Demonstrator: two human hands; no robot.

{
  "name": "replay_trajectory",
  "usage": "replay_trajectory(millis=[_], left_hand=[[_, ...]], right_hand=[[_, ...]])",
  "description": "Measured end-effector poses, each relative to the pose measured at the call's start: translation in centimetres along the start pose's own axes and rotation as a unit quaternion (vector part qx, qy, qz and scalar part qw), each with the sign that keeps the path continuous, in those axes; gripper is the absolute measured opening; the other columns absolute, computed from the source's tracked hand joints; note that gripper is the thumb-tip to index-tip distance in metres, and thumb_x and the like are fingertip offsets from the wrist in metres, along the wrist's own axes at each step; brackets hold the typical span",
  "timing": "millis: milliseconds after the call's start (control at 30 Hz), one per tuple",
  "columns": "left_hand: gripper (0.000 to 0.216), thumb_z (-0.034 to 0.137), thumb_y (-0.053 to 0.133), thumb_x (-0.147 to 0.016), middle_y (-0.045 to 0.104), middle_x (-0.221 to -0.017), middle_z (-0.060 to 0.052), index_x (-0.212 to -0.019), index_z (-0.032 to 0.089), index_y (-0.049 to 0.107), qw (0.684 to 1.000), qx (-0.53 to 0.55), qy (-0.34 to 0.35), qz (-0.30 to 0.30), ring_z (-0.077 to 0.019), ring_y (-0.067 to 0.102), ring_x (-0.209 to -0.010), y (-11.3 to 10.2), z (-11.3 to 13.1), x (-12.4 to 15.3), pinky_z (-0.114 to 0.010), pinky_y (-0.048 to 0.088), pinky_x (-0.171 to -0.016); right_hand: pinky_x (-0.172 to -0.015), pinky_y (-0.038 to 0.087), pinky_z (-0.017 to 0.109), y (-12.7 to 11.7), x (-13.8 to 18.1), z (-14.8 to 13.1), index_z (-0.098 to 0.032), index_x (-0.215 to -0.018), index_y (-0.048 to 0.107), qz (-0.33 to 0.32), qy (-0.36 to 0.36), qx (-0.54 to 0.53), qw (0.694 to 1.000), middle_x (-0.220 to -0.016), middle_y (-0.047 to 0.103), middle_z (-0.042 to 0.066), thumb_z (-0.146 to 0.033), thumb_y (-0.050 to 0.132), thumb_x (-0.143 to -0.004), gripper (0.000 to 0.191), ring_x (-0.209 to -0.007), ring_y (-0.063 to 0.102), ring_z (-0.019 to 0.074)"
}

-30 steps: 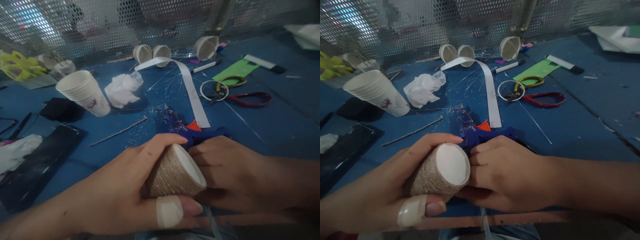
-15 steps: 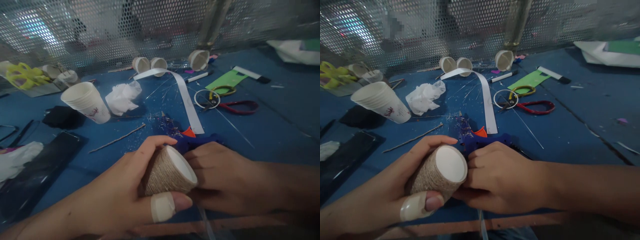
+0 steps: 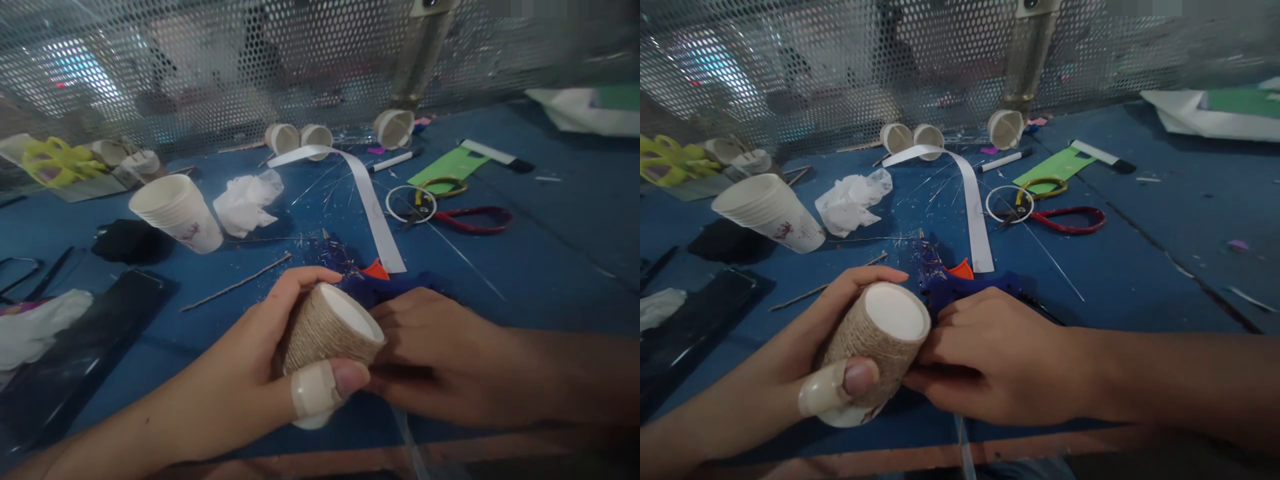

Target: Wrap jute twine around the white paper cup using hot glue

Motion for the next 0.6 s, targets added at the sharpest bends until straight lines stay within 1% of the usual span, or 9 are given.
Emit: replay_trajectory(millis=[67, 167, 233, 333, 400, 600], left_hand=[[0.058, 0.054, 0.082, -0.086, 0.068, -0.113, 0.001, -0.136, 0.037, 0.058, 1.000, 0.012, -0.009, 0.008, -0.0188, 0.062, -0.094, 0.1, 0.1, 0.0, -0.027, 0.053, -0.076], [0.056, 0.054, 0.083, -0.086, 0.067, -0.114, 0.001, -0.133, 0.036, 0.060, 0.999, 0.028, -0.003, 0.022, -0.0189, 0.063, -0.097, -0.1, -0.1, 0.0, -0.026, 0.055, -0.078], [0.055, 0.053, 0.082, -0.088, 0.067, -0.116, 0.000, -0.135, 0.036, 0.059, 0.999, 0.045, -0.001, 0.005, -0.0184, 0.065, -0.095, -0.3, -0.5, -0.1, -0.025, 0.056, -0.076], [0.055, 0.050, 0.079, -0.092, 0.066, -0.116, 0.000, -0.140, 0.039, 0.054, 0.996, 0.080, -0.008, -0.043, -0.0177, 0.067, -0.091, -0.7, -1.1, -0.1, -0.023, 0.058, -0.071], [0.054, 0.051, 0.078, -0.093, 0.066, -0.114, 0.000, -0.140, 0.040, 0.054, 0.994, 0.094, -0.013, -0.046, -0.0178, 0.068, -0.092, -0.8, -1.2, -0.1, -0.023, 0.059, -0.070], [0.058, 0.059, 0.084, -0.084, 0.068, -0.113, -0.001, -0.133, 0.036, 0.062, 0.991, 0.121, -0.052, 0.035, -0.0197, 0.068, -0.092, -0.4, -0.3, 0.0, -0.025, 0.059, -0.072]], right_hand=[[-0.064, 0.046, 0.026, 0.0, 0.0, 0.1, -0.019, -0.087, 0.075, 0.005, -0.002, -0.002, 1.000, -0.074, 0.076, -0.002, -0.024, 0.061, -0.107, 0.025, -0.066, 0.065, 0.0126], [-0.064, 0.046, 0.026, 0.1, -0.2, 0.2, -0.018, -0.087, 0.075, 0.012, -0.006, -0.001, 1.000, -0.073, 0.076, -0.002, -0.024, 0.060, -0.107, 0.026, -0.065, 0.065, 0.0122], [-0.064, 0.046, 0.025, 0.0, -0.3, 0.2, -0.018, -0.087, 0.076, 0.010, -0.006, -0.002, 1.000, -0.073, 0.076, -0.002, -0.023, 0.059, -0.108, 0.027, -0.065, 0.065, 0.0112], [-0.064, 0.046, 0.025, -0.2, -0.4, 0.1, -0.017, -0.088, 0.077, 0.002, -0.003, 0.004, 1.000, -0.074, 0.076, -0.002, -0.022, 0.059, -0.108, 0.027, -0.065, 0.066, 0.0108], [-0.065, 0.047, 0.025, -0.3, -0.3, 0.0, -0.016, -0.089, 0.077, -0.005, 0.002, 0.001, 1.000, -0.075, 0.077, -0.001, -0.023, 0.059, -0.108, 0.027, -0.066, 0.067, 0.0112], [-0.071, 0.052, 0.026, 0.1, -0.1, 0.1, -0.015, -0.096, 0.080, -0.024, 0.024, -0.025, 0.999, -0.083, 0.081, 0.002, -0.025, 0.059, -0.109, 0.026, -0.076, 0.074, 0.0134]])
Point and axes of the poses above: each hand's wrist, its own x-axis away from the middle knuckle, its own y-axis out of the palm, z = x × y, the point moved 1 cm from there along -x, towards the middle knuckle
